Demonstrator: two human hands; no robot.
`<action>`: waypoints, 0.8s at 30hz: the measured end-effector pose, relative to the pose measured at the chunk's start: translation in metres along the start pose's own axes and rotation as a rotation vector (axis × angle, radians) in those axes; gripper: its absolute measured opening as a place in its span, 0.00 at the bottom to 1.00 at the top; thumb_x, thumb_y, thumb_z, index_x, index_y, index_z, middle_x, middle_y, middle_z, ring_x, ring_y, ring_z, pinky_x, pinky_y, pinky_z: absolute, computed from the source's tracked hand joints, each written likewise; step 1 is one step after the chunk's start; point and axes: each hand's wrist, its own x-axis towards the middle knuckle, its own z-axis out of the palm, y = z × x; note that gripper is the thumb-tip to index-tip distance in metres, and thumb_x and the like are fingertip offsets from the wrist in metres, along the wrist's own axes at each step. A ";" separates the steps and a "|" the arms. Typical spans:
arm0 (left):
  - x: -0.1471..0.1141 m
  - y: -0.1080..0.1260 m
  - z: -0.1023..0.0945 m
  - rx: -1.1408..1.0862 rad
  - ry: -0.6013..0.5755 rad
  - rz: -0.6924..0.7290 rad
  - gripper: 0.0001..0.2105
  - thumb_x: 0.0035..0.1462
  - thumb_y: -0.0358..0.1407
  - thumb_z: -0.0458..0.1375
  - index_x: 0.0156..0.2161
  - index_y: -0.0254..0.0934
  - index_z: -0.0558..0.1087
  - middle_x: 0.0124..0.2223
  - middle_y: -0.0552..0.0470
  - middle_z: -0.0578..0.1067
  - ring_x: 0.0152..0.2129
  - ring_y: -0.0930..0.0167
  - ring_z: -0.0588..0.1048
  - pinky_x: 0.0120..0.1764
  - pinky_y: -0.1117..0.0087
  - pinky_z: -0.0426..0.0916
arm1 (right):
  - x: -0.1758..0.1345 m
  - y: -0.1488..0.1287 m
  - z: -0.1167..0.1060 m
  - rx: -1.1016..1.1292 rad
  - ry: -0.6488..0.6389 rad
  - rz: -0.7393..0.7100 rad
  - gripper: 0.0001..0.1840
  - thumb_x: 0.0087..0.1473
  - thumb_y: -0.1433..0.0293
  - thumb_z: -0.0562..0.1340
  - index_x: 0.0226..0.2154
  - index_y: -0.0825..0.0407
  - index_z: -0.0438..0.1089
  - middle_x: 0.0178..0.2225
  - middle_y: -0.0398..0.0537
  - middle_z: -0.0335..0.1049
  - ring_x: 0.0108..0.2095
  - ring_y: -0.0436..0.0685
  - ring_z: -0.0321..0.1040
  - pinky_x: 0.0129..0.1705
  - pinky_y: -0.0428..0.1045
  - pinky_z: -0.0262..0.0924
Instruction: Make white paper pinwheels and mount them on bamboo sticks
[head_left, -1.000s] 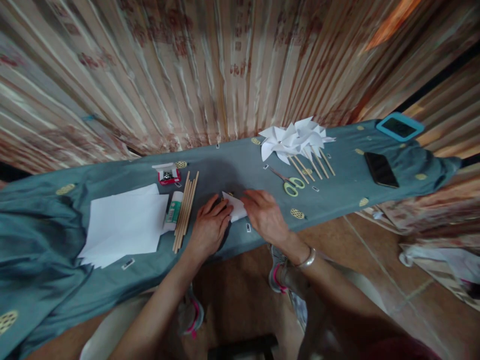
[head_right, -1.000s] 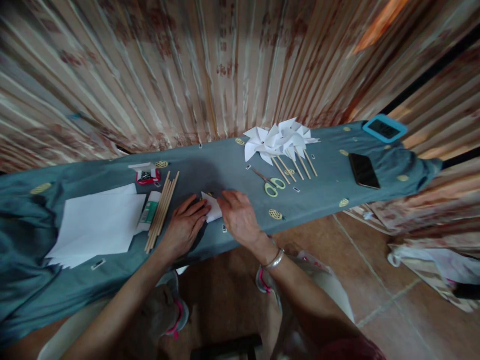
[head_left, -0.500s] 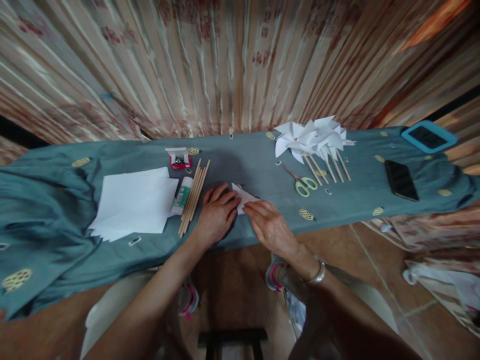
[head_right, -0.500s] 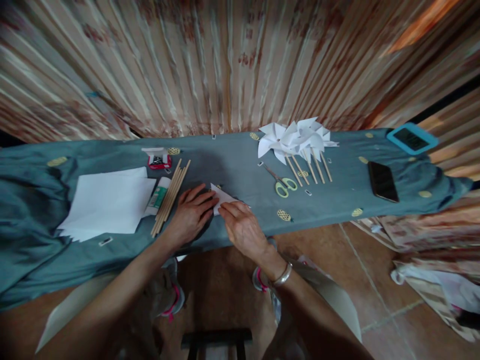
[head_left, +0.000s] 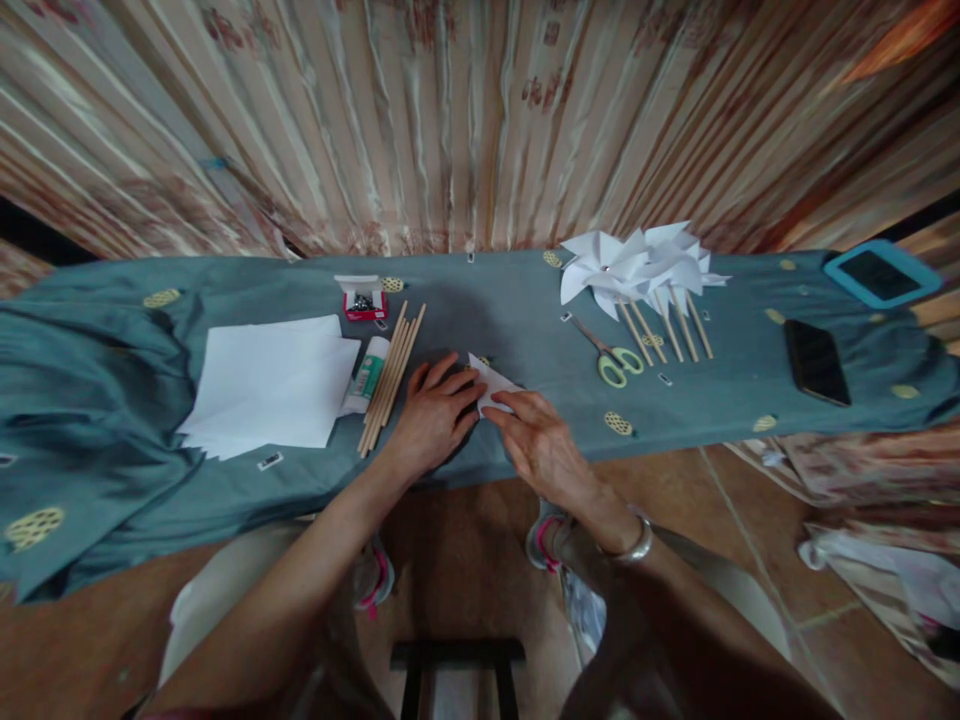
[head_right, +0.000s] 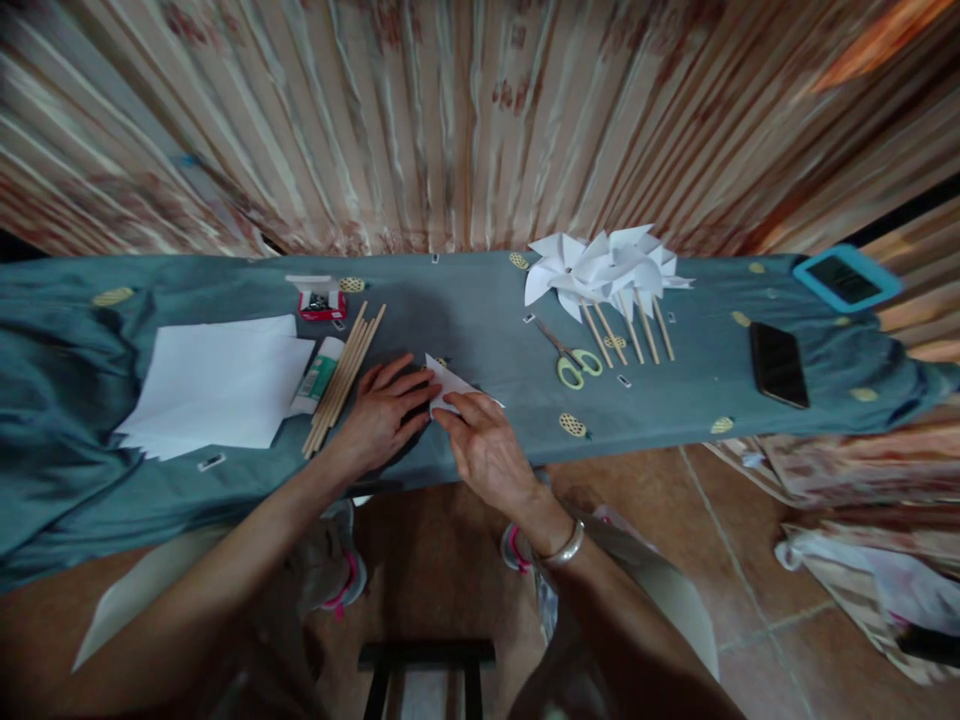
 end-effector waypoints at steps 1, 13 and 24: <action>0.000 0.000 0.000 -0.003 -0.003 -0.001 0.17 0.61 0.35 0.52 0.54 0.40 0.71 0.59 0.48 0.70 0.63 0.57 0.56 0.60 0.47 0.49 | 0.000 0.000 0.000 -0.004 -0.006 -0.004 0.21 0.60 0.76 0.50 0.50 0.53 0.70 0.52 0.57 0.68 0.54 0.62 0.62 0.57 0.62 0.60; -0.001 0.002 0.000 -0.003 0.007 -0.016 0.18 0.62 0.32 0.47 0.54 0.40 0.72 0.59 0.50 0.71 0.63 0.58 0.55 0.62 0.46 0.47 | -0.002 0.001 -0.001 -0.030 -0.066 -0.040 0.23 0.59 0.78 0.49 0.53 0.58 0.68 0.52 0.59 0.68 0.53 0.63 0.61 0.57 0.62 0.60; -0.001 -0.001 0.005 0.022 0.024 0.000 0.17 0.65 0.34 0.47 0.53 0.41 0.72 0.59 0.50 0.71 0.63 0.58 0.55 0.61 0.47 0.47 | -0.003 0.001 -0.002 -0.055 -0.089 -0.051 0.22 0.60 0.78 0.49 0.53 0.57 0.68 0.53 0.58 0.67 0.54 0.63 0.60 0.58 0.62 0.59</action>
